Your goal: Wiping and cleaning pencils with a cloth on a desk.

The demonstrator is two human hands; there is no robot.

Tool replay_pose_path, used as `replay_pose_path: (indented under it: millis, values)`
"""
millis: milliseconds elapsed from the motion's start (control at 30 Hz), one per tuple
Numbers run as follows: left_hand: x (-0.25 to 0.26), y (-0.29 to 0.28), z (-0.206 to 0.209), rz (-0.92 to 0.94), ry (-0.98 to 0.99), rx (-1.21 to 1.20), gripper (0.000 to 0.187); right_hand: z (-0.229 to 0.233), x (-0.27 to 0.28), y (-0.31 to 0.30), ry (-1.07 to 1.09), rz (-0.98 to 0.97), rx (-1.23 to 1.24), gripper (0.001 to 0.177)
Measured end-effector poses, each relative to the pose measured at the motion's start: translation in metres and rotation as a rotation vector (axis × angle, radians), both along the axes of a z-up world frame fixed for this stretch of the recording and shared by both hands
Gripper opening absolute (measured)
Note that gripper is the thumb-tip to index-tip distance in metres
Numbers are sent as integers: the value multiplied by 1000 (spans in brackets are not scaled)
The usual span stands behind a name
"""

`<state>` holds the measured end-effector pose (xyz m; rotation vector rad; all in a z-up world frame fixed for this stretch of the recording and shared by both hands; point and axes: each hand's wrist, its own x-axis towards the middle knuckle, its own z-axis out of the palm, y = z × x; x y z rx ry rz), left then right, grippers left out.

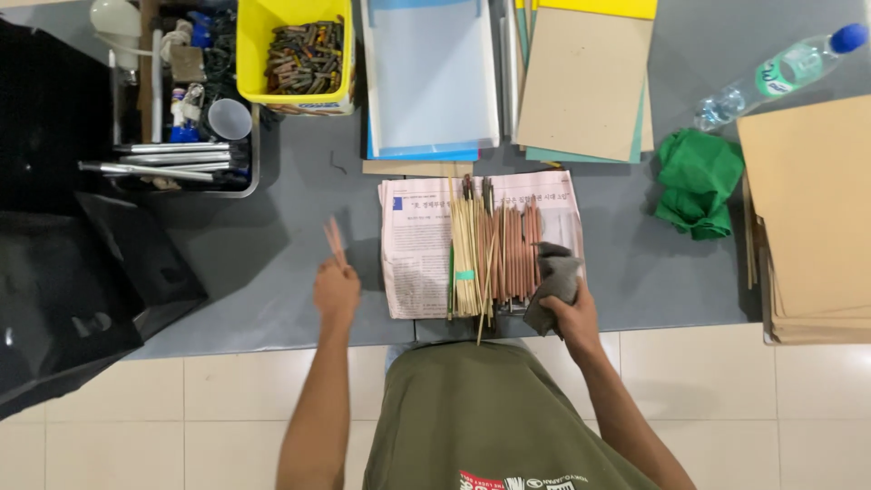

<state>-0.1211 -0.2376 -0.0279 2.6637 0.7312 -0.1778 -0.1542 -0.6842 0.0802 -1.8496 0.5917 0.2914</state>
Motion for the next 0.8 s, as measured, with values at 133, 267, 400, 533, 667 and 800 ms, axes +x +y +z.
replay_pose_path:
  millis: [133,267,400,533,667,800]
  values:
    - [5,3,29,-8,71,-4,32,3,-3,-19,-46,-169,380,58]
    - [7,-12,57,20,94,55,46,47,4,-21,-59,-153,612,57]
    - [15,-47,94,-9,76,248,55,46,0,-29,-80,-202,741,62]
    - [8,-101,66,-211,-318,285,53,31,-9,-39,-127,-228,895,66]
    - [20,-204,106,-422,-183,-341,31,20,-16,-43,-55,-302,1013,48]
    - [37,-256,104,-606,44,-270,39,19,-18,-38,18,-301,926,60]
